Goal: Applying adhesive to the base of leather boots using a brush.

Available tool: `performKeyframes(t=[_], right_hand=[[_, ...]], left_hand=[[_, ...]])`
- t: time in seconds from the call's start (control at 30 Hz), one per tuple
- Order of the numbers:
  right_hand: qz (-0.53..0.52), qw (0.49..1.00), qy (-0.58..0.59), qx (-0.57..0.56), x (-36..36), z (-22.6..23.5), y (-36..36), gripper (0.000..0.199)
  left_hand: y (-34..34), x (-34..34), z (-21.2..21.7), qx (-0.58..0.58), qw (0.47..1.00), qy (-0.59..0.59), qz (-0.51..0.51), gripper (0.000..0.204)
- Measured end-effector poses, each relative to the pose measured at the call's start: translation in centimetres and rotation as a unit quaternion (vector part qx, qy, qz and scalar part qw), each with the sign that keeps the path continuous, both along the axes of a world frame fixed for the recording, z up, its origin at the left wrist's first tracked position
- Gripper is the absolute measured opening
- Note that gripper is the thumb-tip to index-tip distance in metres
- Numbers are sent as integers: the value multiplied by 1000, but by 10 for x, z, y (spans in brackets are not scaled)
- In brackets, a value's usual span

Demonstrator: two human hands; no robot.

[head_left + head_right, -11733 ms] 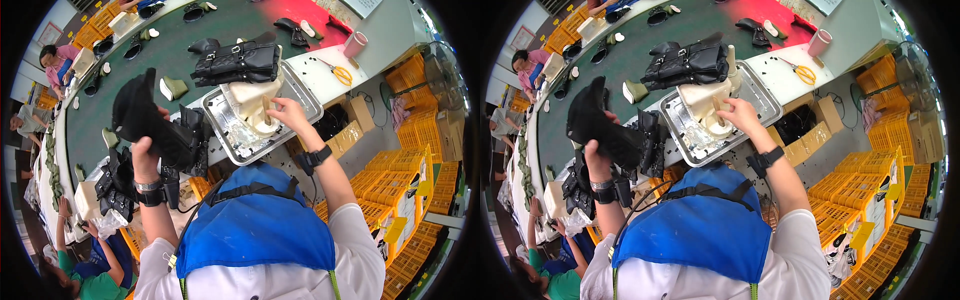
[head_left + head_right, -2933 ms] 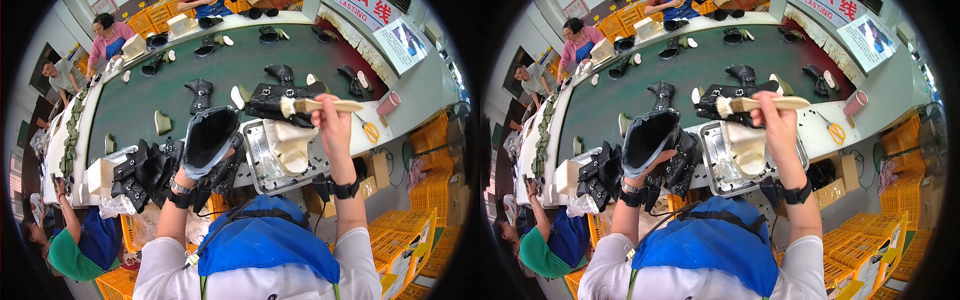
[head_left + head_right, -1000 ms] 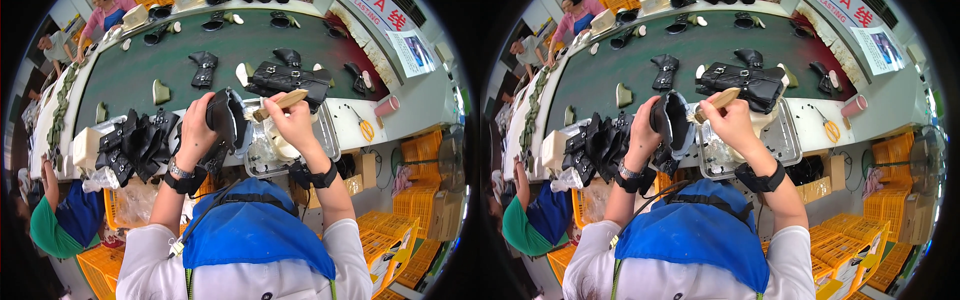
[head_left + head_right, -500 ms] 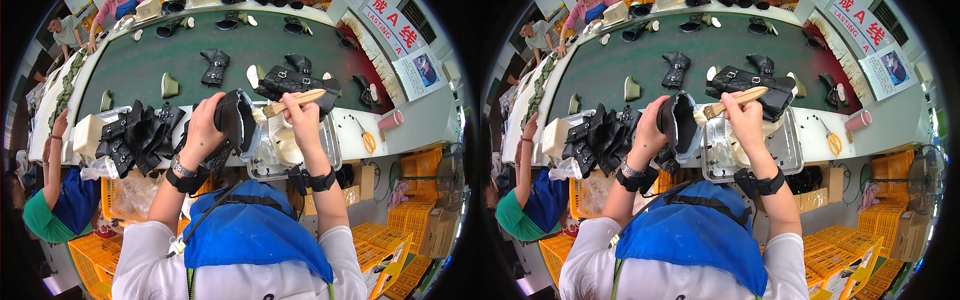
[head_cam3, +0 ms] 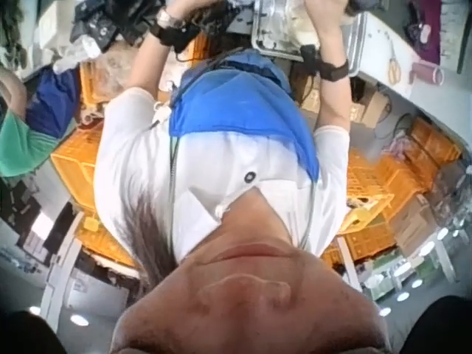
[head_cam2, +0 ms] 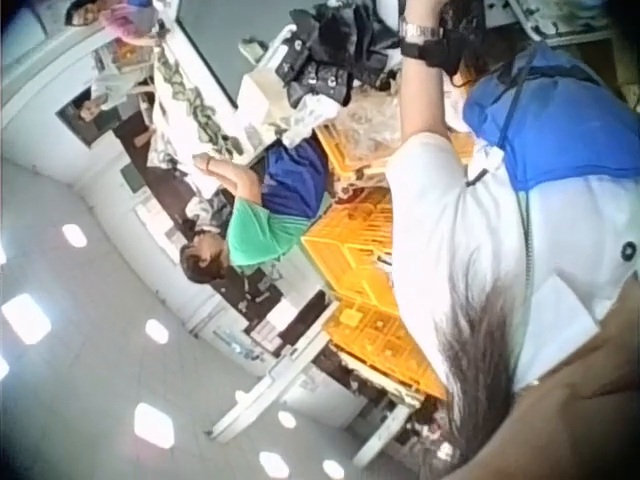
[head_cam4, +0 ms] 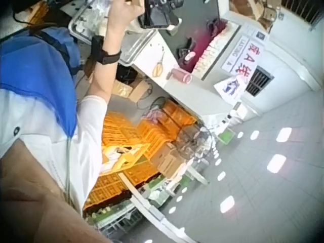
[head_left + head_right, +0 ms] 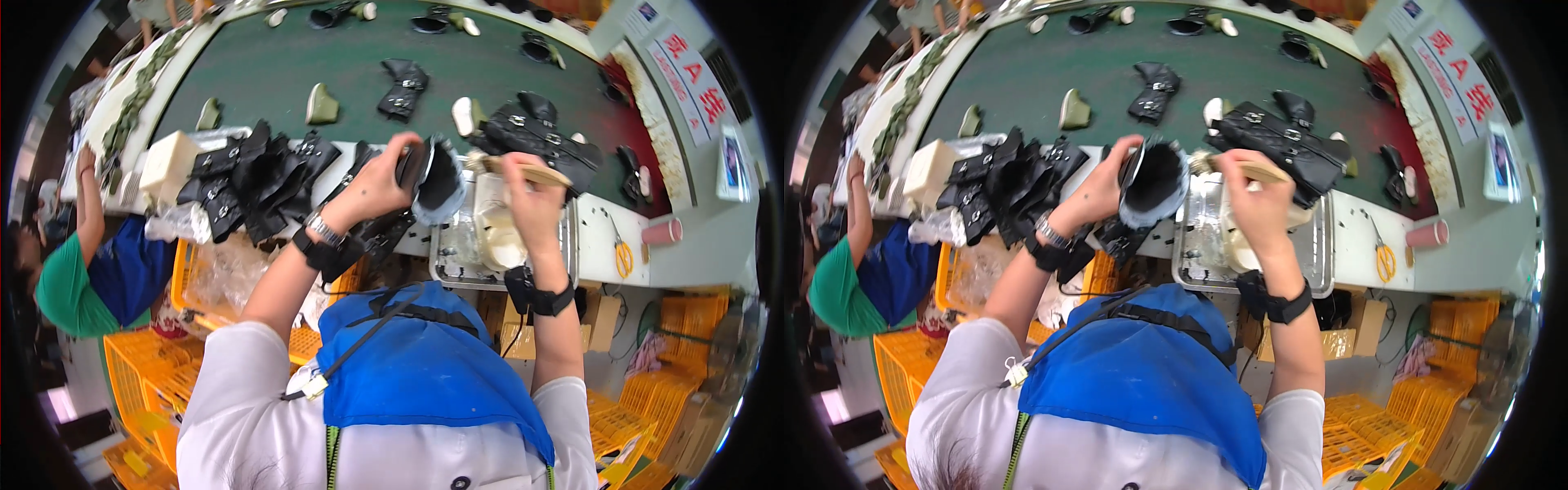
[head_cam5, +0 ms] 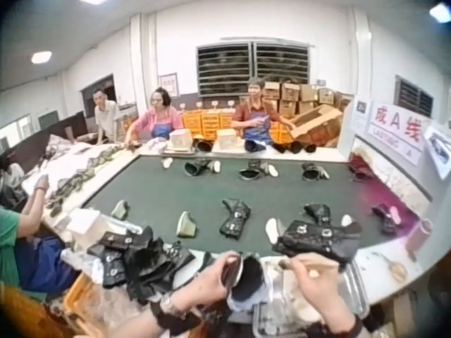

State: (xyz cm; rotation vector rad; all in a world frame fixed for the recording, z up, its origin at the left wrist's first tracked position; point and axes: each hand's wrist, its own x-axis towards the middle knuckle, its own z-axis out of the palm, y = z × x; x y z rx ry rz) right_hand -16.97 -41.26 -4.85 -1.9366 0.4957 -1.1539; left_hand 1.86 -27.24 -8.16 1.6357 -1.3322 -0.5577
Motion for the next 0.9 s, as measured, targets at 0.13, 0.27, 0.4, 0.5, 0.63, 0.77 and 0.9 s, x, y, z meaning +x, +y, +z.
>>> performKeyframes(t=[0.13,0.27,0.4,0.5,0.63,0.77,0.9], right_hand=[[12,993,-18,116,-7,14,11,27],[17,994,39,97,0,2,14,23],[84,992,6,89,29,-19,15,19],[174,964,-4,200,43,-27,25,28],[197,943,-4,270,56,-27,39,23],[189,931,-76,303,65,-36,35,19],[162,922,-119,331,71,-37,36,18]], left_hand=[[-5,31,15,-82,976,182,86,61],[-2,46,16,-156,774,610,71,26],[-5,37,3,-178,663,727,7,36],[-4,26,1,-185,662,725,28,39],[1,24,5,-185,661,727,21,41],[15,24,5,-92,737,669,-13,45],[39,15,6,75,840,531,-84,46]])
